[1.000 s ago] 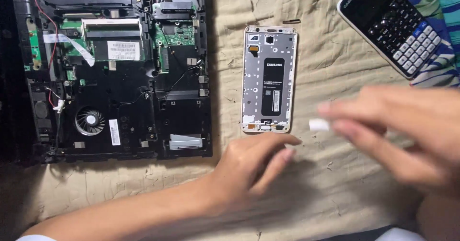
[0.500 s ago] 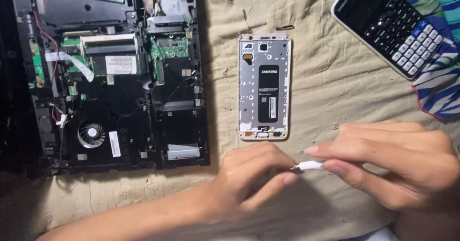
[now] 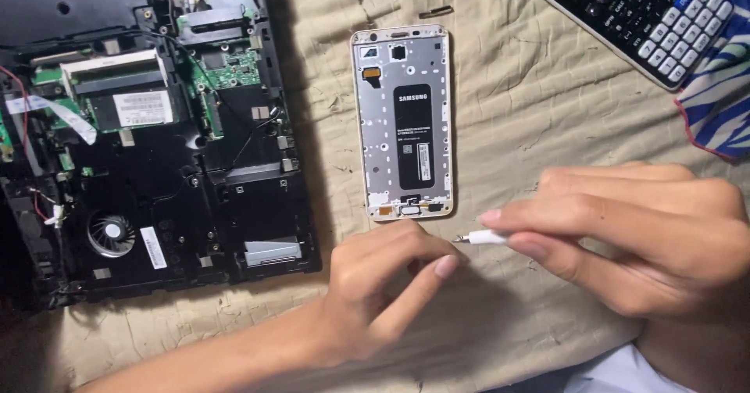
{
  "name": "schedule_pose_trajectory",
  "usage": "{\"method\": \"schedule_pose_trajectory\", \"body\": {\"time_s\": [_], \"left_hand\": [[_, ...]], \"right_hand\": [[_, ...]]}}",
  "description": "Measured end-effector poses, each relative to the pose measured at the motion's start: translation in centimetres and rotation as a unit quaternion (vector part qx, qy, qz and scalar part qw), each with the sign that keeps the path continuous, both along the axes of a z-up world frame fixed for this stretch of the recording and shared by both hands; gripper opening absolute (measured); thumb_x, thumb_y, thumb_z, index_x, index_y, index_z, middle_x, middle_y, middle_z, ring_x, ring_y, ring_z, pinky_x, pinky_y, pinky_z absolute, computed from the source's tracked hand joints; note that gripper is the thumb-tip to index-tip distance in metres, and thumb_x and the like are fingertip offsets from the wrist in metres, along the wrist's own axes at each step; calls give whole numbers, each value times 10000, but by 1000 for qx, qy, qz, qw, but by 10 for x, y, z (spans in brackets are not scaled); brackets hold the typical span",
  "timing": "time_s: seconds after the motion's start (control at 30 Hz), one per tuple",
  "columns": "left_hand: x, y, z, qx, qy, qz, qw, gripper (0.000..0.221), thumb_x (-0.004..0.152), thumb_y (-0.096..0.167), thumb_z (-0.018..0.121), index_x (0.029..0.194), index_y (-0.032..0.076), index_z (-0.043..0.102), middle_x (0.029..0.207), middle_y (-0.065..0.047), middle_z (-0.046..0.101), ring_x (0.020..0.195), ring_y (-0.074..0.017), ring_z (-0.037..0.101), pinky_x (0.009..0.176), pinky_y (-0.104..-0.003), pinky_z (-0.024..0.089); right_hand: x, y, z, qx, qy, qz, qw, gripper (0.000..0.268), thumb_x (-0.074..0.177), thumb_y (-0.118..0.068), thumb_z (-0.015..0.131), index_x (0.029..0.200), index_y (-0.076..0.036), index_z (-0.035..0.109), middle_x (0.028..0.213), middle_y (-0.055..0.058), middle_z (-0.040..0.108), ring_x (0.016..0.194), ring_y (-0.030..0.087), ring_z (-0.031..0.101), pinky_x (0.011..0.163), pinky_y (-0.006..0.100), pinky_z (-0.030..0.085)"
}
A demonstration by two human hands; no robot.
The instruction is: Repairing a smartphone by using a precision screwdriver to handle small screws and a marker to label components on the internal frame.
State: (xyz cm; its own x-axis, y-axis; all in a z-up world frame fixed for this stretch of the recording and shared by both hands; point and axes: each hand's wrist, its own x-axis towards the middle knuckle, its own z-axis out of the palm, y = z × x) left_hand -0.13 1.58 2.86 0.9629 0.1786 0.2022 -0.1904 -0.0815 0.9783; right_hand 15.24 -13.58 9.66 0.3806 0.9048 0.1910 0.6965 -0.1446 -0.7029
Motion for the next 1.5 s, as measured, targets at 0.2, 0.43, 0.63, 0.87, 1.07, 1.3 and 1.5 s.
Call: {"method": "schedule_pose_trajectory", "body": {"time_s": [0.2,0.43,0.63,0.87,1.07,1.3,1.5], "left_hand": [[-2,-3,-4,-23,35,27,999,147,1022,107,570,952,-9,626,831,-95,660,656,-179,581,627,-266,478],[0,2,1,-41,22,34,998,130,1010,99,614,994,-22,659,925,-127,707,816,-234,675,780,-310,552],[0,-3,-5,-80,30,100,991,50,964,35,678,930,5,699,911,-117,759,808,-214,732,788,-289,599],[-1,-6,-12,-140,71,160,974,90,973,82,673,950,25,738,891,-91,756,829,-181,718,790,-266,565],[0,-8,-14,-201,92,173,960,101,970,84,676,929,8,727,891,-107,751,836,-181,717,783,-271,584],[1,-6,-11,-204,91,176,959,167,1005,151,632,898,32,678,840,-85,705,776,-174,676,756,-280,556],[1,-6,-12,-222,86,173,956,208,1021,188,611,890,34,659,813,-88,682,740,-169,657,730,-281,552]], "right_hand": [[-7,2,2,-9,7,-43,999,131,824,-65,715,901,35,748,658,103,650,563,200,636,567,278,513],[-7,7,6,-13,42,3,999,155,832,-93,711,938,16,742,695,77,692,545,182,651,559,267,534],[-8,8,3,6,28,3,1000,134,868,-89,669,943,-5,741,764,77,731,583,193,666,576,264,531],[-12,3,-10,-2,27,-35,999,144,893,-97,672,998,-34,748,864,64,764,706,143,730,697,213,553],[-12,6,-15,-9,85,-73,994,125,890,-81,677,964,-26,761,834,54,783,682,118,741,672,203,558],[-18,11,-21,21,74,-66,995,145,896,-62,675,1005,1,747,852,73,777,717,147,738,709,221,570],[-18,10,-21,34,62,-63,996,148,895,-50,671,1006,15,742,838,82,768,697,159,729,689,229,563]]}}
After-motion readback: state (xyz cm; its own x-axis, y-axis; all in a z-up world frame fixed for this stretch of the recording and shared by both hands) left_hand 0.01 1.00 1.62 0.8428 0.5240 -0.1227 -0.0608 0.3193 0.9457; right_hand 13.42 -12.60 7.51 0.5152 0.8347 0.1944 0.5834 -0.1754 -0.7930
